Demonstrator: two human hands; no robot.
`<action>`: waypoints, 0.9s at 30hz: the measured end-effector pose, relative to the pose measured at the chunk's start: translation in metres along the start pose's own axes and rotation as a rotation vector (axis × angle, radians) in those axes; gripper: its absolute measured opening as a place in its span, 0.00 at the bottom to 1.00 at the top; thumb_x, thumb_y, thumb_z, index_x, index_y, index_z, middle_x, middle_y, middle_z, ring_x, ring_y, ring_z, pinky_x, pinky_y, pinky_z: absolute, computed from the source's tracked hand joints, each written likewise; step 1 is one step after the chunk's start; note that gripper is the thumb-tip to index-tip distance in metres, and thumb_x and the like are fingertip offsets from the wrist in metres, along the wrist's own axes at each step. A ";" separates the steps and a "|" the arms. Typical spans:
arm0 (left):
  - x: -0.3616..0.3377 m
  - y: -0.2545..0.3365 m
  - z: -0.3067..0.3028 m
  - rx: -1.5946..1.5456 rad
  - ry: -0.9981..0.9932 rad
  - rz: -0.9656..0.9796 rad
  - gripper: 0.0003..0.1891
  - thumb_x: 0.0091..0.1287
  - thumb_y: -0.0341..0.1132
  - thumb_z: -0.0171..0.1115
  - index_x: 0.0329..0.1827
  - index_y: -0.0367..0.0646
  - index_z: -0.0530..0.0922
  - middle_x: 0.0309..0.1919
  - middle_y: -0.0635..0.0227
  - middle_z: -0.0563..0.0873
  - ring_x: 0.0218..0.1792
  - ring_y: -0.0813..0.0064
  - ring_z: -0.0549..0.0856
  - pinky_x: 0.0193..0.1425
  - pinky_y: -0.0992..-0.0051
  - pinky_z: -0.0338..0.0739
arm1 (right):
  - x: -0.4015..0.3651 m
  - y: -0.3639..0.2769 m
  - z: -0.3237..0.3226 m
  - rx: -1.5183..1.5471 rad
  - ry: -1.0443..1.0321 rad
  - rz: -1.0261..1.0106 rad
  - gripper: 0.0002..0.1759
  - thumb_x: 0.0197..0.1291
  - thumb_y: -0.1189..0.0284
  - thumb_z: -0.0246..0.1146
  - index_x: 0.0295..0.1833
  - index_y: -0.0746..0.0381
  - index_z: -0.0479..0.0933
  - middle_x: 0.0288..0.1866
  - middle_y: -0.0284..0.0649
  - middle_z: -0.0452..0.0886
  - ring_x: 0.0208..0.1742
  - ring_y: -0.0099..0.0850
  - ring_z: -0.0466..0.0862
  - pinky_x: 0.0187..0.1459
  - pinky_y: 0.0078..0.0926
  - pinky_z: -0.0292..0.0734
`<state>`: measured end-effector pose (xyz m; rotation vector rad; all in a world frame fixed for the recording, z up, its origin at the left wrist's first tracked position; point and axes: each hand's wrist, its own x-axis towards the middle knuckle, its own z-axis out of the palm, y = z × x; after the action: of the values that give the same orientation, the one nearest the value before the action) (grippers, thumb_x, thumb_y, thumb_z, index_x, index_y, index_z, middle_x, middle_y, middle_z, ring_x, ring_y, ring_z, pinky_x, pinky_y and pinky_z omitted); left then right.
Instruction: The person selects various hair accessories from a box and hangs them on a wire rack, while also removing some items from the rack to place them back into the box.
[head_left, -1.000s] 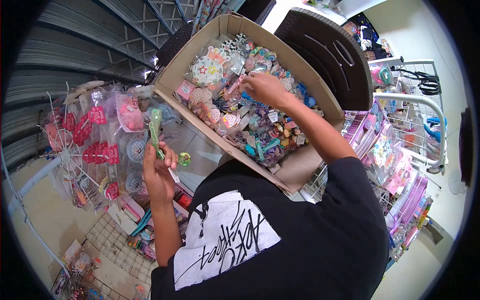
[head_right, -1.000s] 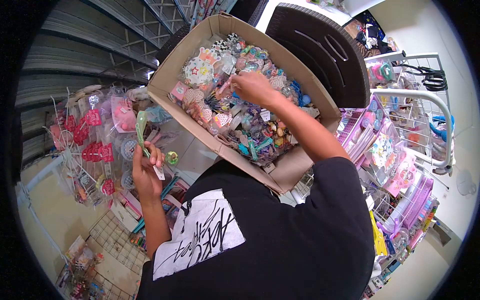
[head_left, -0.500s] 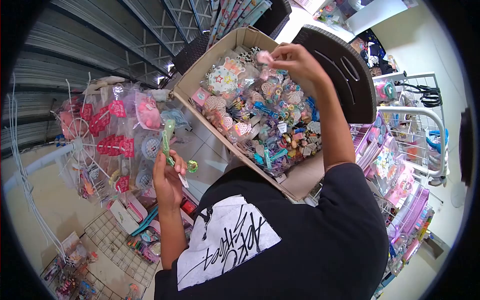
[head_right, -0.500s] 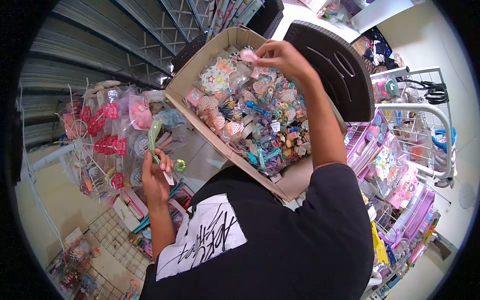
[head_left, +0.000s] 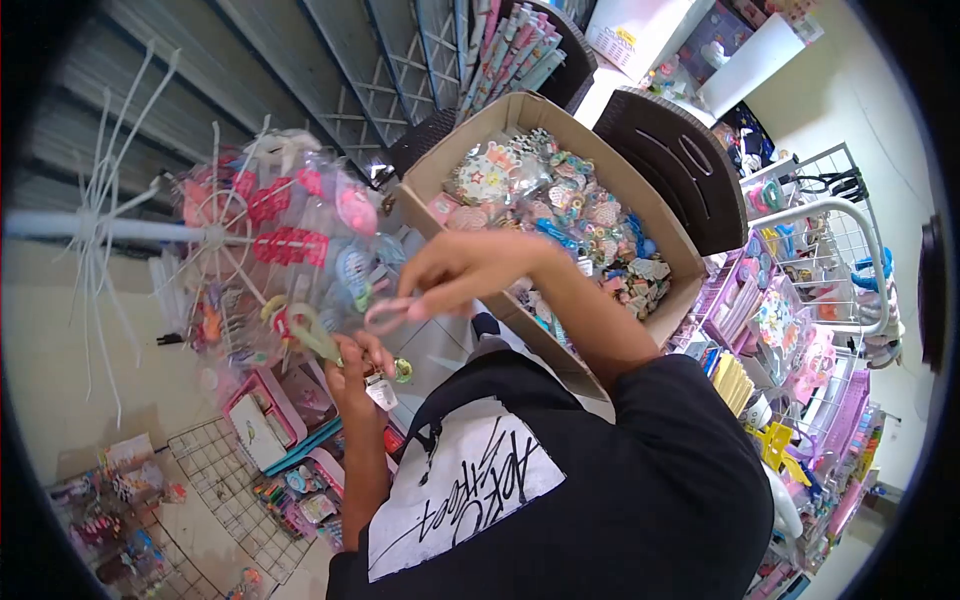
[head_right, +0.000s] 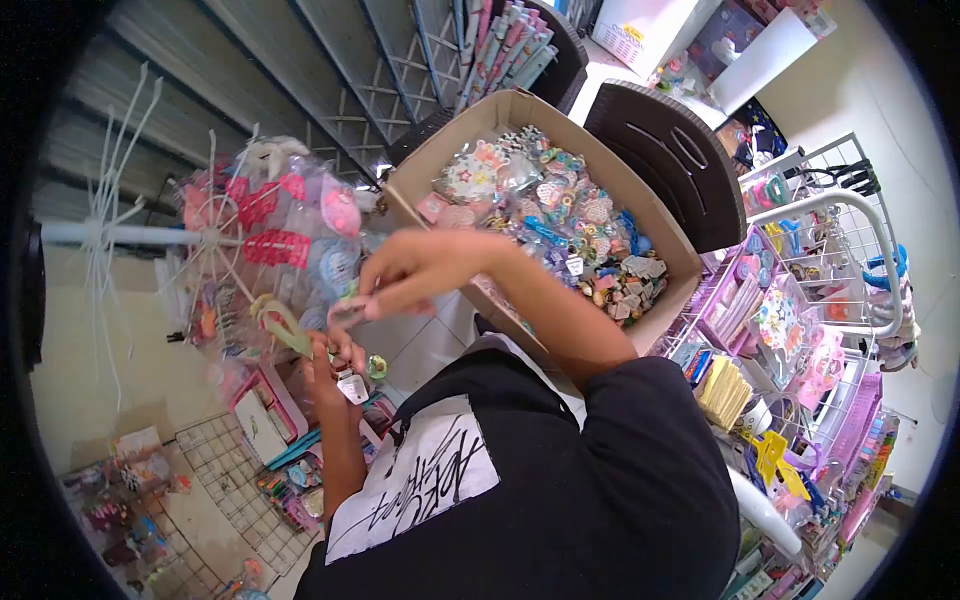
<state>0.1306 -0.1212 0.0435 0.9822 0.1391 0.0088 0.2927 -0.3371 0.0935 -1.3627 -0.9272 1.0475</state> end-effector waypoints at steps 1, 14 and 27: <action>-0.009 0.001 -0.001 0.067 0.087 0.101 0.13 0.75 0.36 0.61 0.38 0.47 0.63 0.31 0.67 0.75 0.32 0.78 0.77 0.36 0.80 0.71 | 0.024 0.018 0.021 0.046 -0.079 -0.048 0.19 0.71 0.62 0.65 0.52 0.68 0.80 0.27 0.31 0.80 0.26 0.17 0.78 0.27 0.19 0.74; -0.219 0.047 -0.123 0.556 0.844 0.399 0.11 0.67 0.26 0.69 0.36 0.41 0.71 0.31 0.69 0.83 0.33 0.83 0.82 0.37 0.82 0.75 | 0.165 0.073 0.253 -0.372 -0.424 -0.244 0.18 0.71 0.59 0.64 0.51 0.65 0.83 0.32 0.41 0.86 0.31 0.26 0.83 0.34 0.30 0.77; -0.397 0.043 -0.168 0.349 1.343 0.516 0.10 0.78 0.37 0.54 0.50 0.38 0.73 0.33 0.70 0.81 0.27 0.83 0.79 0.28 0.82 0.72 | 0.259 0.068 0.429 -0.228 -0.866 -0.088 0.16 0.68 0.65 0.68 0.51 0.67 0.84 0.37 0.37 0.87 0.37 0.21 0.83 0.40 0.24 0.78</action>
<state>-0.2807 0.0138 0.0329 1.1946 1.1375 1.1629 -0.0426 0.0330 0.0164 -1.0105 -1.7619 1.5299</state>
